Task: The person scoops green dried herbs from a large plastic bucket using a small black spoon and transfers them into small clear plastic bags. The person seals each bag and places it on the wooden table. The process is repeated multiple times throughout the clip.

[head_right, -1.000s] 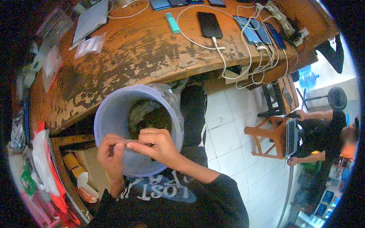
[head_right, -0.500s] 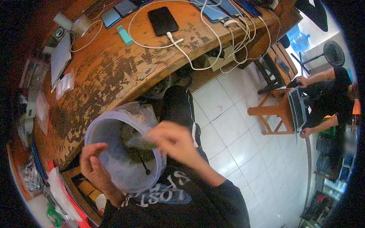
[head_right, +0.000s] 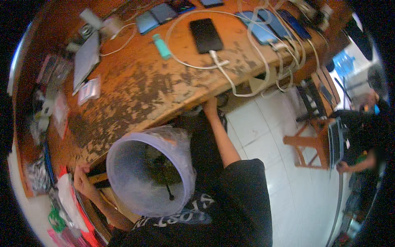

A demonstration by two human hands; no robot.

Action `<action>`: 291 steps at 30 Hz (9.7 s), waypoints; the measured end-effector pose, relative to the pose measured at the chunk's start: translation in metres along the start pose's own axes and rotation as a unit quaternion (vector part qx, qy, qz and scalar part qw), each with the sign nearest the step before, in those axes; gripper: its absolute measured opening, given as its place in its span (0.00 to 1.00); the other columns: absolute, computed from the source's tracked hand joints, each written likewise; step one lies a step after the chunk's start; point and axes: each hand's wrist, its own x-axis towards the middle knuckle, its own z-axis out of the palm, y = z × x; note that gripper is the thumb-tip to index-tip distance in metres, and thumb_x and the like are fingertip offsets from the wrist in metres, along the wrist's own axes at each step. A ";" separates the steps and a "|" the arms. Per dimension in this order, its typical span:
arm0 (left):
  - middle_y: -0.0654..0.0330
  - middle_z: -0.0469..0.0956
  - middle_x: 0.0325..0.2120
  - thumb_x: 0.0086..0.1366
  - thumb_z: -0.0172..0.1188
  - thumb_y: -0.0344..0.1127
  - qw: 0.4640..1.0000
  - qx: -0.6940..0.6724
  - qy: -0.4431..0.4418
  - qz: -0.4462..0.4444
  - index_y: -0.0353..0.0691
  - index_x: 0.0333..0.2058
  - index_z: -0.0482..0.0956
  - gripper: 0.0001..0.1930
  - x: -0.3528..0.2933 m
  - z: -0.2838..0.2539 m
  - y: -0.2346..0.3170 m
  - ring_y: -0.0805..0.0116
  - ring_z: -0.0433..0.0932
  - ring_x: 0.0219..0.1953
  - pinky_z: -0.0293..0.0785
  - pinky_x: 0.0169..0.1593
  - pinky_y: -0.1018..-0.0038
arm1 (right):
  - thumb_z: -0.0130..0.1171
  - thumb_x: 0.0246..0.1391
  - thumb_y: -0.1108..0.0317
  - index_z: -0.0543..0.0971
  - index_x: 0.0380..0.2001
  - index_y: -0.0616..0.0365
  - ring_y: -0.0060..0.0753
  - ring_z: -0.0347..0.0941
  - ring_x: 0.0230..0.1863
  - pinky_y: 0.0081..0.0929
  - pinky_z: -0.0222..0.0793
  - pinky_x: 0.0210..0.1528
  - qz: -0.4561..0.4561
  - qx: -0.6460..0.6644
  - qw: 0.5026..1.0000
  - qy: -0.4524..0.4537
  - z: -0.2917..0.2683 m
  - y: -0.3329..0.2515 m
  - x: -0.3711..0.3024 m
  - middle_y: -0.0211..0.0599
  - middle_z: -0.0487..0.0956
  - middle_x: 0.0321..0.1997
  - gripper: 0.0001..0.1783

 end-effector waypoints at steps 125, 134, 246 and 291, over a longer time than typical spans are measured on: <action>0.59 0.71 0.36 0.66 0.43 0.42 0.728 -0.641 -0.201 -0.137 0.48 0.56 0.60 0.21 0.217 0.167 -0.037 0.66 0.73 0.40 0.72 0.44 0.69 | 0.58 0.48 0.70 0.77 0.31 0.60 0.24 0.70 0.26 0.22 0.65 0.30 -0.048 0.202 0.964 -0.167 0.027 -0.251 0.240 0.36 0.77 0.26 0.07; 0.59 0.75 0.21 0.55 0.61 0.38 0.966 -0.105 -0.024 0.234 0.37 0.26 0.79 0.09 0.204 0.160 -0.021 0.67 0.73 0.23 0.68 0.27 0.73 | 0.59 0.47 0.70 0.77 0.27 0.62 0.23 0.74 0.27 0.22 0.68 0.31 -0.049 0.205 0.952 -0.223 0.033 -0.255 0.229 0.37 0.78 0.24 0.06; 0.54 0.72 0.41 0.34 0.76 0.40 0.931 -0.352 0.079 -0.057 0.29 0.52 0.63 0.46 -0.074 -0.032 -0.026 0.68 0.71 0.42 0.68 0.46 0.74 | 0.40 0.62 0.54 0.69 0.31 0.65 0.26 0.73 0.24 0.22 0.70 0.29 0.371 0.337 0.796 -0.338 -0.134 -0.307 -0.031 0.43 0.77 0.32 0.21; 0.53 0.71 0.44 0.36 0.75 0.38 0.956 -0.275 0.086 -0.054 0.29 0.52 0.64 0.43 -0.080 -0.039 -0.023 0.69 0.71 0.43 0.68 0.46 0.76 | 0.38 0.63 0.55 0.69 0.28 0.61 0.19 0.67 0.19 0.18 0.64 0.23 0.307 0.287 0.821 -0.386 -0.122 -0.298 -0.028 0.35 0.76 0.26 0.20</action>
